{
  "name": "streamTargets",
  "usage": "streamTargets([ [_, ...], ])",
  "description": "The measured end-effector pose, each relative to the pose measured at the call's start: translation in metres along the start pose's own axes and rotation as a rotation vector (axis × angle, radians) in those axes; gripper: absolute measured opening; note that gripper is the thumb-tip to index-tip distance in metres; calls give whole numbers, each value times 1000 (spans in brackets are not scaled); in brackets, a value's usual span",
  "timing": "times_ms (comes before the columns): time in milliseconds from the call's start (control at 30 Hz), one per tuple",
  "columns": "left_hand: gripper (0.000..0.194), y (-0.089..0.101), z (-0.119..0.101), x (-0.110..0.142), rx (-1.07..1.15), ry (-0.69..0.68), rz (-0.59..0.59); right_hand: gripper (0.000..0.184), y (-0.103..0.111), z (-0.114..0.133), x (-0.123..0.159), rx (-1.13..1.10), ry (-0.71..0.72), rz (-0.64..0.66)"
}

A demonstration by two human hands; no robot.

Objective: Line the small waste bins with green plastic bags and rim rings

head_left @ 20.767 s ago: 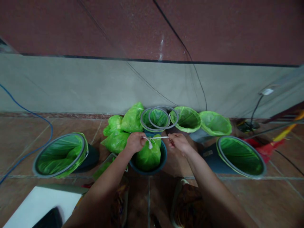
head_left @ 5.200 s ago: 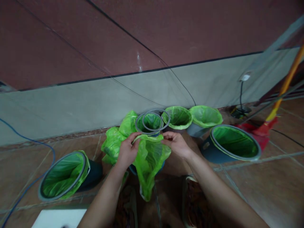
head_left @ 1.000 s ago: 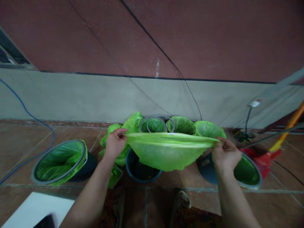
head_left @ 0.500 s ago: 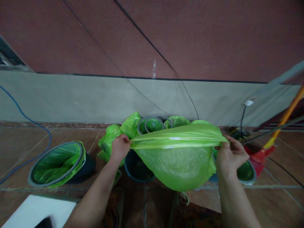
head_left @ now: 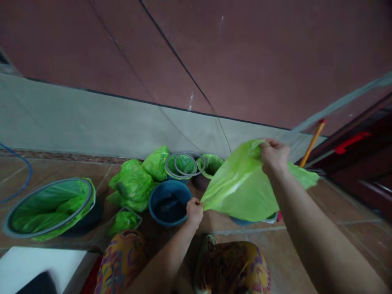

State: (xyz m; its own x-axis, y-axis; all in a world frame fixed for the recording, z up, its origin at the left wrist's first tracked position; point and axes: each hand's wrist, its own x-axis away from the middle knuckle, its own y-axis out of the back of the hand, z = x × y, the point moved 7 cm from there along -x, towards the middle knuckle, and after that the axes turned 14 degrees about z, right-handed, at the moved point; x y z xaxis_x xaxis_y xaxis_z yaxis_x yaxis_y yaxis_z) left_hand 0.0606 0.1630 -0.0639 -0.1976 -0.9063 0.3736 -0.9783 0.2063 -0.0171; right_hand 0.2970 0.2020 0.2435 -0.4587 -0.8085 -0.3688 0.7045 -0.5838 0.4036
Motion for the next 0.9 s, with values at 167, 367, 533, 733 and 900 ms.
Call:
streamTargets([
  [167,23,-19,-3,35,68,-137,70,27,-6,64,5,555,85,80],
  [367,25,10,-34,83,347,-387,123,36,11,100,7,980,58,59],
  [533,26,45,-60,119,260,-530,138,34,50,92,-1,969,17,-22],
  [733,21,52,-57,118,87,-507,142,34,64,101,17,857,208,103],
  [900,28,59,-42,97,177,-396,84,23,47,140,58,625,539,431],
])
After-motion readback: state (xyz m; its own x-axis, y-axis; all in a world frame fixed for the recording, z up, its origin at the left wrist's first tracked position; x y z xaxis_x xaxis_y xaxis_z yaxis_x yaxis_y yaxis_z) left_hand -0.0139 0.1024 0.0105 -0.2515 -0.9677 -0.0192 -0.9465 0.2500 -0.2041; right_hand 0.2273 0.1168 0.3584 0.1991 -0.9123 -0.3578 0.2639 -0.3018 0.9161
